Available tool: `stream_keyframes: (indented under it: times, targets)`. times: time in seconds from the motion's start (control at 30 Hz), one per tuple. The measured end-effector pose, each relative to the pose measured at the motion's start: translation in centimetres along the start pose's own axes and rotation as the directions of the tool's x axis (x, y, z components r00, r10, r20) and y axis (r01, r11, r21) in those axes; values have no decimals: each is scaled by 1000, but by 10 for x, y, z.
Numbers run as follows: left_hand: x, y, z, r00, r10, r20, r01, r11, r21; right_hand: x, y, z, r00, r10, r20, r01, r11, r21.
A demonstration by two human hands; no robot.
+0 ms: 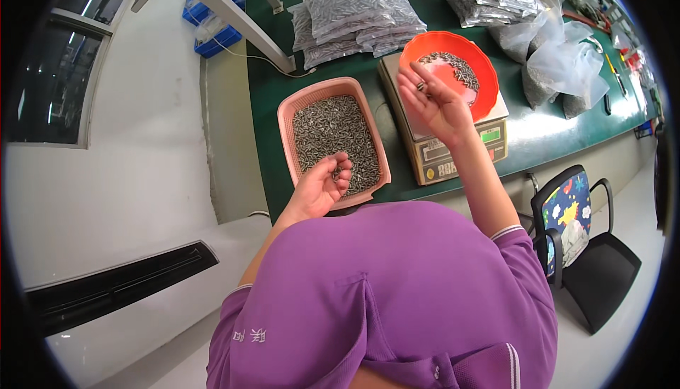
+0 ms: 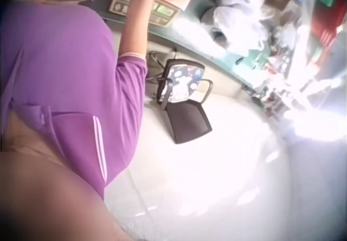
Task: Weighing and sorting small metal hardware components using a digital scale and a tray on an industrial workbench.
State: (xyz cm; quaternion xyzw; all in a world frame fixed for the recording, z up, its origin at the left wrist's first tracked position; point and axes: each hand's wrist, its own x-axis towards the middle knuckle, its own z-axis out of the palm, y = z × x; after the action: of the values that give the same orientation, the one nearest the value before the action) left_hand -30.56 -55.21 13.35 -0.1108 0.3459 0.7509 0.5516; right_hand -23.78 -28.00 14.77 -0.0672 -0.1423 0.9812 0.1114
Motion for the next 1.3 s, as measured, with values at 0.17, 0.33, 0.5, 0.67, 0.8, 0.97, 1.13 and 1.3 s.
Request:
stream_keyframes:
  times: [0.17,0.33,0.5,0.67,0.8,0.97,1.13,1.3]
  targets:
    - [-1,-1,0,998,19,-63,-14,997,81,-1,4,14,1000,4,12,-3,994,-112]
    - [-8,-2,2,996,32,-80,-25,996,90,4,-34,11,969,-240,-54,176,831,-528]
    - [-11,-1,6,1000,12,-19,-10,997,76,14,-71,-4,887,-456,-65,202,511,-835]
    - [-14,-2,18,999,22,-37,-14,978,210,13,-81,-10,827,-457,329,-29,-618,-786]
    - [-13,-4,18,998,70,-6,-66,956,288,11,-60,-12,766,-518,381,98,-492,-865]
    - [-6,-6,25,984,177,20,-171,906,387,-6,27,-15,984,-23,-177,-81,830,-553]
    - [-1,-6,39,977,212,-6,-174,818,548,-27,97,-1,894,437,-98,-446,890,-97]
    - [2,-7,35,970,242,-26,-170,748,642,-30,107,2,876,476,-79,-478,878,-10]
